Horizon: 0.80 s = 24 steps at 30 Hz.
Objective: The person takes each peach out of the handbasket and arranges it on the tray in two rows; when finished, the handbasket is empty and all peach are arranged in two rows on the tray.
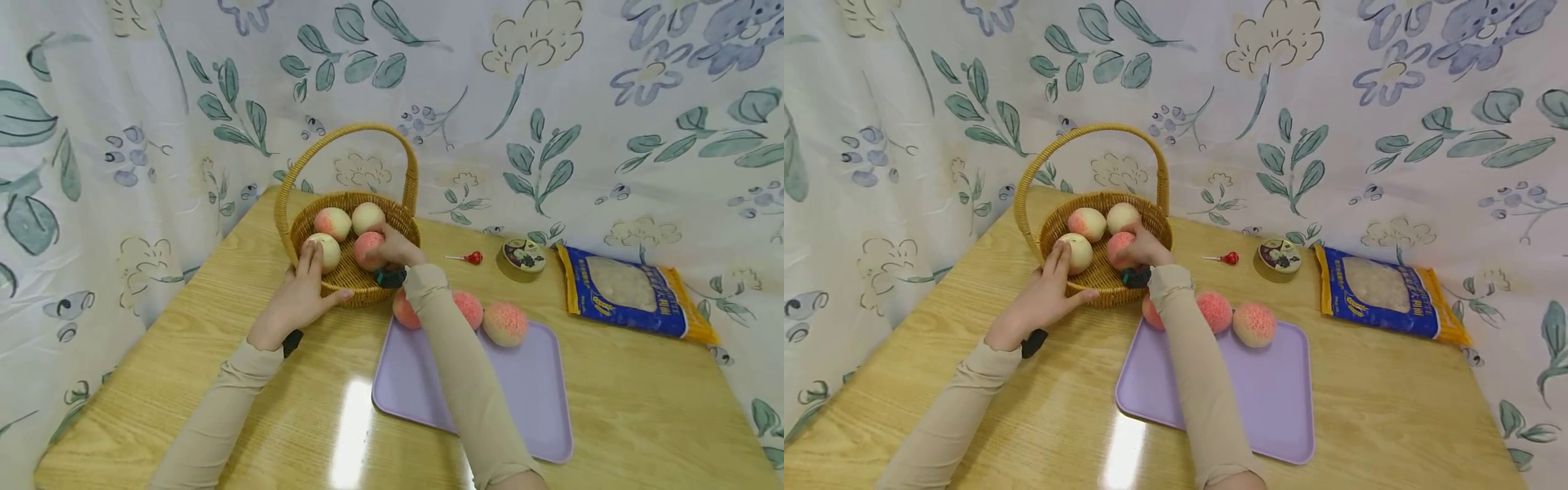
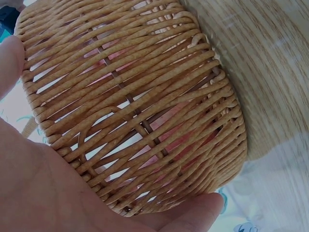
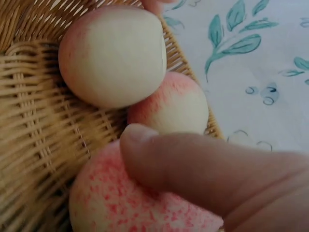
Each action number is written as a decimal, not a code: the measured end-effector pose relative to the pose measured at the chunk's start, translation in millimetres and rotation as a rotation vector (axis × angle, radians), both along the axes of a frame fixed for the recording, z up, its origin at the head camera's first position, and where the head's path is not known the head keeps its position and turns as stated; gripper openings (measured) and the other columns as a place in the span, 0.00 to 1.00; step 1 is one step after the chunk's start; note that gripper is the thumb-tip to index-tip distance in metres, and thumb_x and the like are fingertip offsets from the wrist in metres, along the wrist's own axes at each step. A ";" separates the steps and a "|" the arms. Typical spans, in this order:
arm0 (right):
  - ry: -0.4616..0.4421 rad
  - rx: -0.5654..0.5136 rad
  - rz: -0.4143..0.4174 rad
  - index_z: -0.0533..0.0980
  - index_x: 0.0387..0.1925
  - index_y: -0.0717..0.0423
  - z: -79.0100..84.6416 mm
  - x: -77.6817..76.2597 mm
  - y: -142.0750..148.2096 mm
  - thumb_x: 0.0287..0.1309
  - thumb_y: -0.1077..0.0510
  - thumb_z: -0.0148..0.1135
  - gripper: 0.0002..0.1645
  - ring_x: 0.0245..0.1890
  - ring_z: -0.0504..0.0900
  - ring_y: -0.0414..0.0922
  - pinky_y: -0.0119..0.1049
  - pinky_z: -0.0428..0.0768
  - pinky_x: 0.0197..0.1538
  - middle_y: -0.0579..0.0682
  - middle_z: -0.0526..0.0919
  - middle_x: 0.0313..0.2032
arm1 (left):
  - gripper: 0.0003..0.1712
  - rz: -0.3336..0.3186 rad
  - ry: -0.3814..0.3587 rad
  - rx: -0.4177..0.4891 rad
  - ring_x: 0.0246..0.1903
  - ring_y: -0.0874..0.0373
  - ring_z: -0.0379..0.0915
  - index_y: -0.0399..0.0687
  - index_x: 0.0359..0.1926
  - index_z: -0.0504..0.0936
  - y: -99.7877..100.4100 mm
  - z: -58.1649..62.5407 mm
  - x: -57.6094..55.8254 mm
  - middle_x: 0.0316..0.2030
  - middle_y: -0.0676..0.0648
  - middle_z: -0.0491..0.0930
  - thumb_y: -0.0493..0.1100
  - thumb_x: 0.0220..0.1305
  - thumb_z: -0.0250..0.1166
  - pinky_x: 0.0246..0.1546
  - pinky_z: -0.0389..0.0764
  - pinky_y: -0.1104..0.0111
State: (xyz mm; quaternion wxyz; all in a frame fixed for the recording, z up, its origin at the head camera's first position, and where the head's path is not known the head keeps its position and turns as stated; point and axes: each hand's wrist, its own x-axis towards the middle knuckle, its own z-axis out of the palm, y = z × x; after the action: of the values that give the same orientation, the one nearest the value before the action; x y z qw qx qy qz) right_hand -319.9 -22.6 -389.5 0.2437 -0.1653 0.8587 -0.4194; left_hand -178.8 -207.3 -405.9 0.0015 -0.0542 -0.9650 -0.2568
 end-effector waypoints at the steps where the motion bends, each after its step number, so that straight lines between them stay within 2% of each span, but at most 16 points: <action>1: 0.001 0.011 0.001 0.62 0.69 0.50 1.2 2.5 -0.6 0.57 0.57 0.65 0.39 0.61 0.72 0.53 0.48 0.79 0.54 0.58 0.68 0.65 | 0.62 -0.001 0.001 -0.004 0.67 0.18 0.42 0.31 0.75 0.33 0.3 0.1 0.3 0.75 0.29 0.30 0.67 0.63 0.58 0.68 0.53 0.37; 6: 0.019 0.002 0.002 0.61 0.69 0.51 -2.9 6.1 -2.4 0.55 0.57 0.67 0.41 0.62 0.72 0.53 0.46 0.74 0.60 0.58 0.70 0.64 | 0.62 -0.010 0.010 -0.009 0.68 0.20 0.41 0.30 0.74 0.34 1.6 -0.5 2.4 0.74 0.28 0.31 0.66 0.63 0.59 0.67 0.53 0.37; 11: 0.049 -0.001 0.014 0.62 0.69 0.50 -7.1 4.3 -3.1 0.56 0.56 0.67 0.41 0.62 0.72 0.54 0.47 0.76 0.59 0.59 0.69 0.64 | 0.62 -0.013 0.020 -0.008 0.69 0.21 0.41 0.28 0.74 0.35 2.0 -1.5 3.8 0.74 0.28 0.32 0.65 0.64 0.59 0.68 0.52 0.37; 15: 0.079 -0.018 0.018 0.63 0.68 0.49 -7.7 4.8 -2.1 0.55 0.53 0.66 0.40 0.58 0.74 0.53 0.44 0.77 0.56 0.60 0.70 0.63 | 0.61 -0.017 0.023 -0.002 0.70 0.24 0.38 0.28 0.74 0.36 2.2 -1.3 4.4 0.74 0.28 0.32 0.64 0.63 0.60 0.68 0.52 0.38; 19: 0.042 -0.089 -0.021 0.61 0.70 0.49 -2.9 8.7 -1.7 0.55 0.55 0.66 0.41 0.59 0.74 0.54 0.46 0.78 0.54 0.60 0.68 0.64 | 0.61 -0.012 0.020 -0.001 0.71 0.26 0.37 0.28 0.74 0.36 1.7 -0.7 5.0 0.74 0.28 0.32 0.63 0.63 0.60 0.68 0.52 0.38; 20: 0.024 -0.098 -0.038 0.60 0.71 0.50 -0.4 10.2 -2.3 0.56 0.56 0.65 0.42 0.61 0.72 0.55 0.48 0.78 0.56 0.60 0.67 0.66 | 0.61 -0.010 0.020 -0.002 0.71 0.24 0.38 0.28 0.74 0.36 1.3 -0.8 4.8 0.74 0.28 0.32 0.63 0.64 0.60 0.68 0.52 0.38; 24: 0.003 -0.143 -0.070 0.59 0.71 0.50 5.0 10.1 -2.7 0.57 0.60 0.64 0.42 0.63 0.70 0.56 0.48 0.79 0.54 0.60 0.65 0.67 | 0.61 0.000 0.021 -0.006 0.66 0.18 0.43 0.29 0.74 0.35 0.3 2.1 4.6 0.74 0.28 0.31 0.64 0.64 0.60 0.66 0.55 0.37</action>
State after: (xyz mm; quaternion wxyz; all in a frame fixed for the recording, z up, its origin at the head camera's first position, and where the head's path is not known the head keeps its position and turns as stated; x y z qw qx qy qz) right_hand -309.8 -25.3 -384.4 0.2151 -0.1529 0.8323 -0.4875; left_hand -174.2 -207.0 -403.8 0.0115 -0.0571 -0.9656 -0.2533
